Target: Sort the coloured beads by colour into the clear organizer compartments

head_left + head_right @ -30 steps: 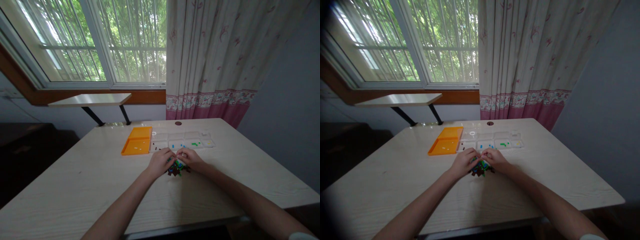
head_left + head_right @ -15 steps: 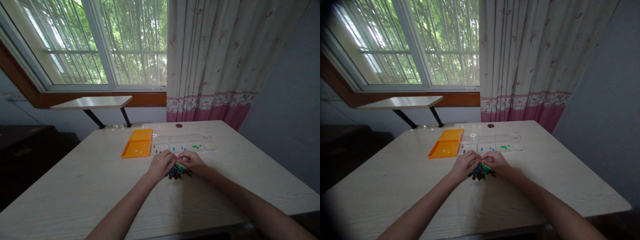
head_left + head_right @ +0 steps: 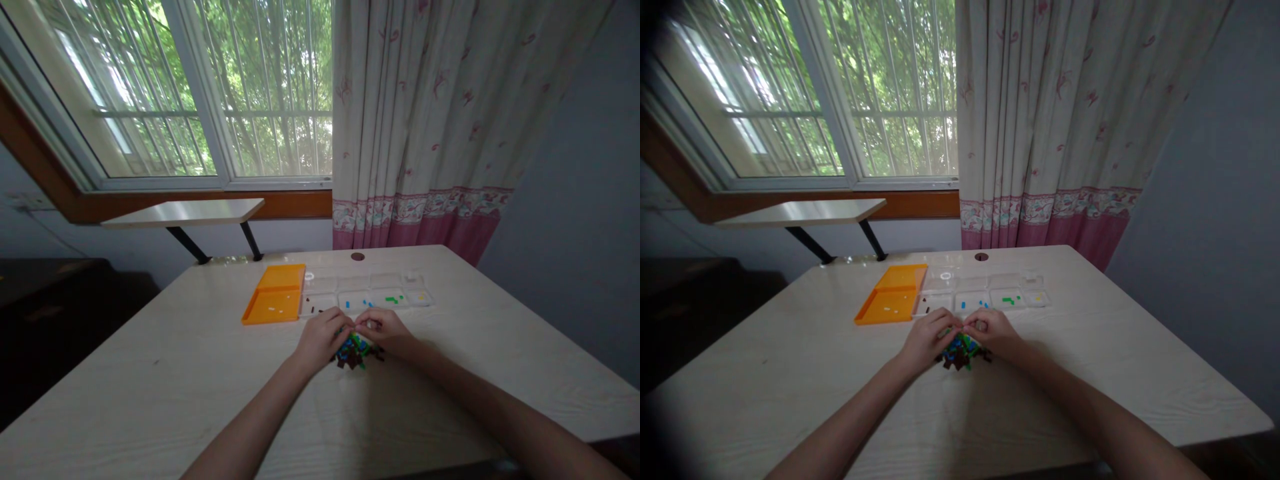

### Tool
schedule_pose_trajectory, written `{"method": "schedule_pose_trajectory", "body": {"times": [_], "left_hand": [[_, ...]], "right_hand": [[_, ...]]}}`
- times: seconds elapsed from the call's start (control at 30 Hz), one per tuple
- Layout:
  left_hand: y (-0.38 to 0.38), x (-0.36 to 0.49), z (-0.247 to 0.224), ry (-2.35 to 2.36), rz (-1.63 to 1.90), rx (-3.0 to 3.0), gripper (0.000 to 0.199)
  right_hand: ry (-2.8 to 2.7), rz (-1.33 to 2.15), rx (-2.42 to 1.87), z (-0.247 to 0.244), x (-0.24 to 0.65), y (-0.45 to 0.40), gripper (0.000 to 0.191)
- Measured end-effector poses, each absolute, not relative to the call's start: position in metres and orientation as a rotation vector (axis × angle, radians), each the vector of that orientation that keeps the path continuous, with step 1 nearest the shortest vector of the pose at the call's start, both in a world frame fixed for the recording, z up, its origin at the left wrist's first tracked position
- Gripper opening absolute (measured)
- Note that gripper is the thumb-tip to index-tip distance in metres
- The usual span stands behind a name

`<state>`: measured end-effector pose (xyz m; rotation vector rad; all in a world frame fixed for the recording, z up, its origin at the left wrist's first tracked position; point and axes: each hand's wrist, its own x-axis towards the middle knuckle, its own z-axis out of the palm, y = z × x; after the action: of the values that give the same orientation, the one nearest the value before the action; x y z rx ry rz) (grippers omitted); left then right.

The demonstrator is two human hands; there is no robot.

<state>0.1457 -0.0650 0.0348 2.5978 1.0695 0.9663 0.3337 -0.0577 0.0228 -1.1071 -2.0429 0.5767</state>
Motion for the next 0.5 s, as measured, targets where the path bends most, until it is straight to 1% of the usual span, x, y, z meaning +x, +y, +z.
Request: {"method": "schedule_pose_trajectory", "body": {"times": [0.23, 0.5], "left_hand": [[-0.0647, 0.1446, 0.0372, 1.032, 0.942, 2.552, 0.016], [-0.0642, 0.1446, 0.0356, 1.023, 0.946, 2.563, 0.016]], "right_hand": [[-2.090, 0.616, -1.043, 0.0232, 0.3351, -0.0585, 0.019], [-2.139, 0.501, -1.018, 0.0250, 0.3332, -0.0614, 0.011]]}}
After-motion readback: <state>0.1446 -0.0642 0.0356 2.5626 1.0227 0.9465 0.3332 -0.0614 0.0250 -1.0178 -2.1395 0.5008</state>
